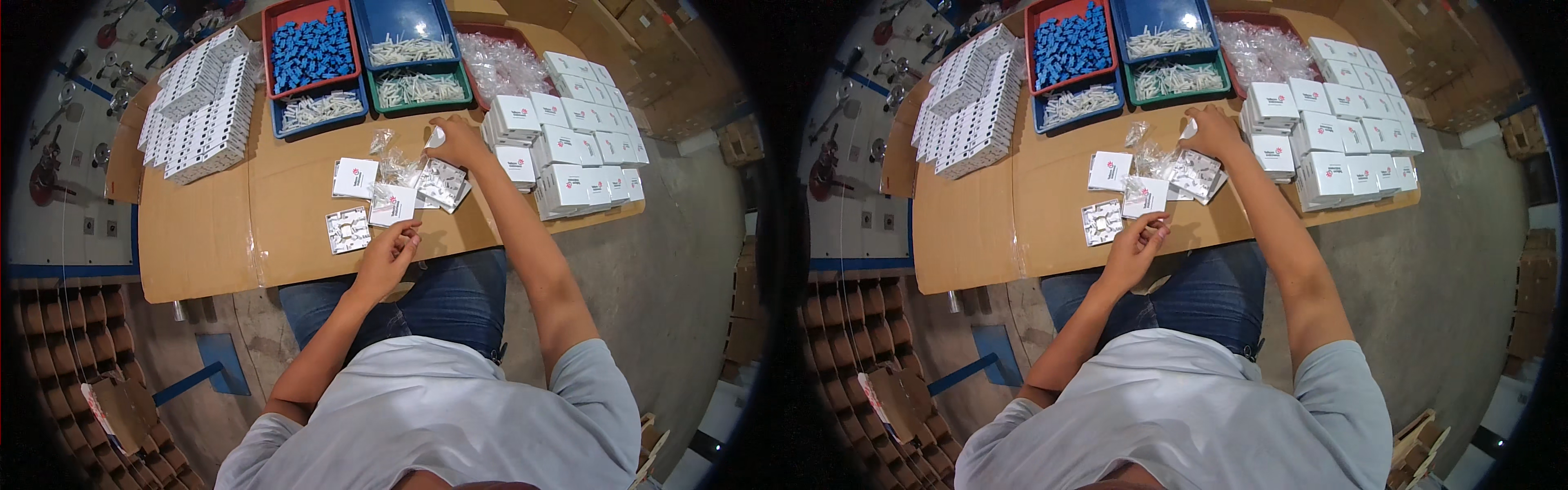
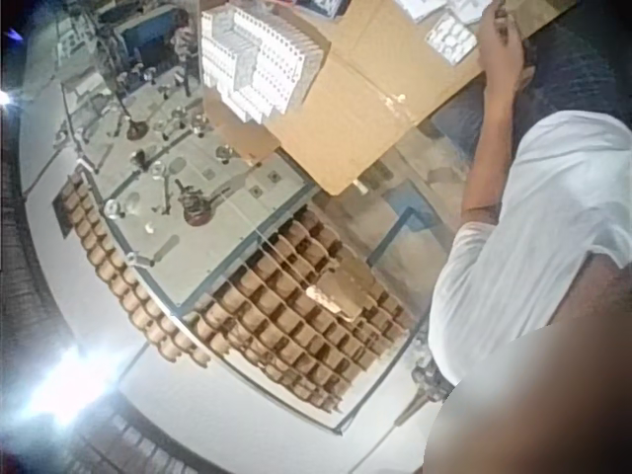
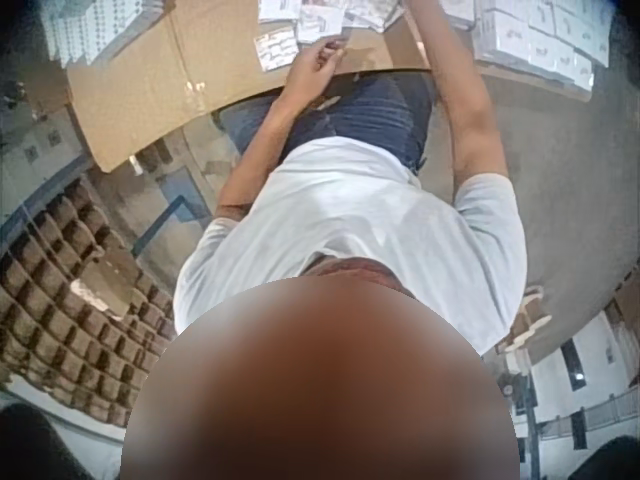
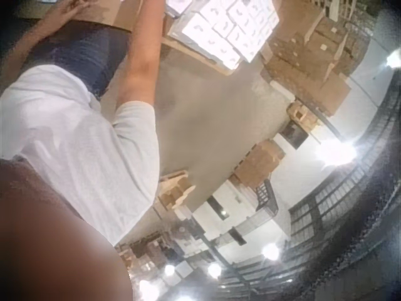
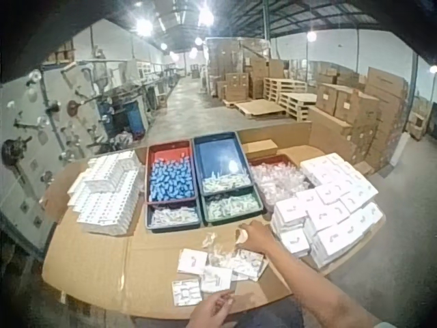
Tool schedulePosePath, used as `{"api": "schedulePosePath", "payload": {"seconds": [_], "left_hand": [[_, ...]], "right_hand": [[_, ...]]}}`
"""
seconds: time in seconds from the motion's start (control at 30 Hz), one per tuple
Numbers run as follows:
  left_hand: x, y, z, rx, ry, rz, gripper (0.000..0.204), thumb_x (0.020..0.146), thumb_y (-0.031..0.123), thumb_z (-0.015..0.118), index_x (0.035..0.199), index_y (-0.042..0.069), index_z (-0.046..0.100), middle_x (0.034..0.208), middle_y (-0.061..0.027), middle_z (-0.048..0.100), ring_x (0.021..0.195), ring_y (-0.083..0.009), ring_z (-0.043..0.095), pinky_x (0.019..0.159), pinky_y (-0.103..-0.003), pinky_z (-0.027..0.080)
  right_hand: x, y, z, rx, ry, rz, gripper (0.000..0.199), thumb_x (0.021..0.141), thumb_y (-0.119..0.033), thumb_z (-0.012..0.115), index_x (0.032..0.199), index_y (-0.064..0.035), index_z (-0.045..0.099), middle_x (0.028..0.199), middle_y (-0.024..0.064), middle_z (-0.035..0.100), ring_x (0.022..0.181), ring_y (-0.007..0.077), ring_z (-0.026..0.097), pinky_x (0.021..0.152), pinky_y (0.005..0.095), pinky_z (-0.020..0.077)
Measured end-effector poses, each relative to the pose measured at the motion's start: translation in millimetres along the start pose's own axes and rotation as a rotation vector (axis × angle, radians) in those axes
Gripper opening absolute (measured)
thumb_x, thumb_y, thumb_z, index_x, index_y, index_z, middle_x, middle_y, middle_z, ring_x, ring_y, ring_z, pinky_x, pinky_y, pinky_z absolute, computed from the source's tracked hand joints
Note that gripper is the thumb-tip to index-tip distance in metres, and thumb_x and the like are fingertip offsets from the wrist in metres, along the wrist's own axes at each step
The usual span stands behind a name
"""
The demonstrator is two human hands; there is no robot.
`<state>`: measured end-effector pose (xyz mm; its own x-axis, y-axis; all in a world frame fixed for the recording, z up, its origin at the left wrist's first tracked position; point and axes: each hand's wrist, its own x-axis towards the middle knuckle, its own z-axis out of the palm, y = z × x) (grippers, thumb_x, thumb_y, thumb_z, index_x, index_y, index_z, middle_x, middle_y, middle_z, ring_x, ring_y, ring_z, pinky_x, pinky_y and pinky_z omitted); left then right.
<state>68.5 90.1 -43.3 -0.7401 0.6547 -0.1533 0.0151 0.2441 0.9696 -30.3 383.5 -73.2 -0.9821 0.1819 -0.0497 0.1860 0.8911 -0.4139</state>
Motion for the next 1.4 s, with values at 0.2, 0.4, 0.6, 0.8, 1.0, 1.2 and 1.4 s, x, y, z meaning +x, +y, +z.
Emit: {"api": "schedulePosePath", "payload": {"seconds": [0.2,0.4,0.6,0.8,1.0,1.2,1.4], "left_hand": [[20,7,-8,-0.412,0.227,-0.026,0.033,0.105,0.025,0.055,0.129,0.003,0.060,0.109,-0.0077,0.066,0.092,-0.0128,0.062,0.080,-0.028,0.051],[37,63,-22,-0.992,0.111,-0.299,0.055,0.107,0.049,0.041,0.143,0.009,0.046,0.123,-0.0086,0.062,0.103,-0.0210,0.065,0.090,-0.035,0.054],[16,83,-7,-1.027,0.004,-0.226,0.065,0.104,0.061,0.037,0.145,0.012,0.043,0.121,-0.0084,0.063,0.106,-0.0219,0.067,0.086,-0.034,0.057],[5,80,-6,-1.033,0.046,-0.240,0.063,0.104,0.060,0.037,0.144,0.012,0.044,0.123,-0.0063,0.062,0.109,-0.0185,0.066,0.086,-0.033,0.056],[2,77,-8,-1.029,0.101,-0.247,0.058,0.104,0.058,0.040,0.142,0.014,0.048,0.123,-0.0044,0.063,0.110,-0.0147,0.065,0.090,-0.032,0.054],[1,79,-14,-1.159,-0.068,-0.185,0.061,0.105,0.059,0.033,0.147,0.016,0.045,0.134,-0.0056,0.060,0.118,-0.0194,0.062,0.092,-0.037,0.053],[-5,74,-13,-1.110,-0.004,-0.220,0.061,0.105,0.058,0.036,0.148,0.016,0.043,0.135,-0.0074,0.059,0.119,-0.0217,0.062,0.094,-0.040,0.053]], "right_hand": [[-7,0,-16,0.232,0.262,-0.267,0.077,0.068,-0.033,0.087,0.136,-0.0094,0.059,0.126,0.0169,0.062,0.116,0.0316,0.061,0.099,0.0407,0.0489],[-103,-90,-73,0.641,0.117,-0.478,0.077,0.070,-0.024,0.086,0.139,-0.0043,0.056,0.139,0.0164,0.058,0.127,0.0285,0.056,0.105,0.0382,0.0443],[-138,-121,-74,0.591,0.180,-0.634,0.079,0.068,-0.022,0.089,0.139,-0.0055,0.058,0.142,0.0168,0.056,0.127,0.0312,0.058,0.104,0.0397,0.0471],[-152,-122,-70,0.574,0.137,-0.586,0.081,0.067,-0.020,0.091,0.139,-0.0073,0.059,0.143,0.0169,0.056,0.127,0.0330,0.058,0.104,0.0408,0.0476],[-156,-128,-76,0.504,0.179,-0.630,0.080,0.066,-0.020,0.092,0.139,-0.0056,0.059,0.142,0.0173,0.057,0.126,0.0333,0.058,0.104,0.0411,0.0474],[-157,-123,-75,0.586,0.327,-0.667,0.081,0.069,-0.027,0.090,0.137,0.0037,0.057,0.139,0.0244,0.055,0.127,0.0350,0.057,0.105,0.0398,0.0454],[-155,-135,-75,0.546,0.218,-0.607,0.079,0.065,-0.021,0.092,0.137,-0.0077,0.062,0.140,0.0170,0.057,0.124,0.0333,0.059,0.102,0.0399,0.0472]]}}
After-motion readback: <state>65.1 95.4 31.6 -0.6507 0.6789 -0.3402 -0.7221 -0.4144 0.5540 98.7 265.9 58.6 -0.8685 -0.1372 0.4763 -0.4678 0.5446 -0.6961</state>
